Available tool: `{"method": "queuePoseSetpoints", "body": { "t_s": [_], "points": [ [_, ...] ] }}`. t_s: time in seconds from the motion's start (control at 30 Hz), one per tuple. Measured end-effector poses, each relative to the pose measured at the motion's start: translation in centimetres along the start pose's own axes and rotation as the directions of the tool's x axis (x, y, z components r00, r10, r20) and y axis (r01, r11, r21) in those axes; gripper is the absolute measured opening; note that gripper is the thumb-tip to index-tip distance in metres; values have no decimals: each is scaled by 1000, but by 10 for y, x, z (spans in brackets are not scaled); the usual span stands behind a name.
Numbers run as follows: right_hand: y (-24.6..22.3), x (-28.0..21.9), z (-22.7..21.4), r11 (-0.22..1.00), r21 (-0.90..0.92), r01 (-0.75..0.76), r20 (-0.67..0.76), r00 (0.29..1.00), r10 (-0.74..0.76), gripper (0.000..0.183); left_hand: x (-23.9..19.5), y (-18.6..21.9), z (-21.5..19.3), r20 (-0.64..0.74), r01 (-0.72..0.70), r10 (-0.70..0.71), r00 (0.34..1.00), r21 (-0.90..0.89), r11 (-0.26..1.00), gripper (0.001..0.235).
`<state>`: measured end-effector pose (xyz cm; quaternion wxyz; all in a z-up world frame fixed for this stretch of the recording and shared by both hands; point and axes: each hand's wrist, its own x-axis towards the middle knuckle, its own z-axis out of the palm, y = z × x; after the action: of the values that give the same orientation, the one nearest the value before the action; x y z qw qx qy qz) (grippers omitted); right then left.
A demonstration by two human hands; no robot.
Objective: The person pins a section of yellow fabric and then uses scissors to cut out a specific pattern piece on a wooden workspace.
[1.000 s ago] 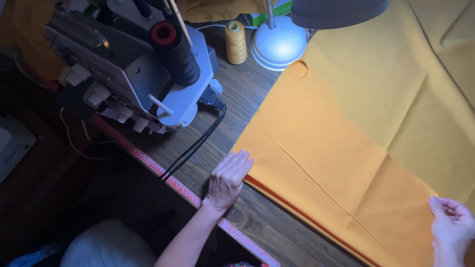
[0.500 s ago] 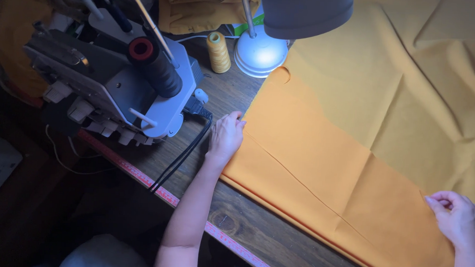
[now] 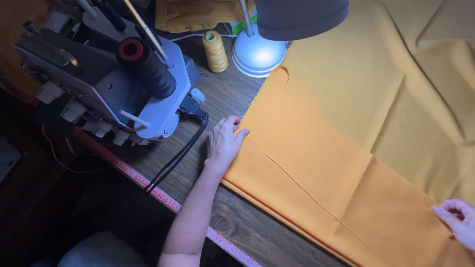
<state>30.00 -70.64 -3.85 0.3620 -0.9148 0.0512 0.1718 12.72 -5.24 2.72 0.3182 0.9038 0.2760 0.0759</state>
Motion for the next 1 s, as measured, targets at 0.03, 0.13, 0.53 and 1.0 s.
{"method": "queuePoseSetpoints", "body": {
  "t_s": [0.03, 0.13, 0.53, 1.0],
  "points": [
    [-3, 0, 0, 1000, 1, -1, 0, 1000, 1, 22, -1, 0, 0, 1, -1, 1, 1000, 0, 1000, 35],
    [-8, 2, -1, 999, -35, -6, 0, 1000, 6, 20, -5, 0, 2, 3, 26, -26, 1000, -4, 1000, 35],
    [18, 8, 8, 992, -5, 128, -56, 990, -128, 17, -8, -2, 7, -106, -44, 46, 993, 24, 999, 15],
    [-35, -22, 5, 921, -390, -8, -122, 992, -43, 29, -18, 2, 22, -359, -117, 207, 910, 257, 959, 12]
  ]
}}
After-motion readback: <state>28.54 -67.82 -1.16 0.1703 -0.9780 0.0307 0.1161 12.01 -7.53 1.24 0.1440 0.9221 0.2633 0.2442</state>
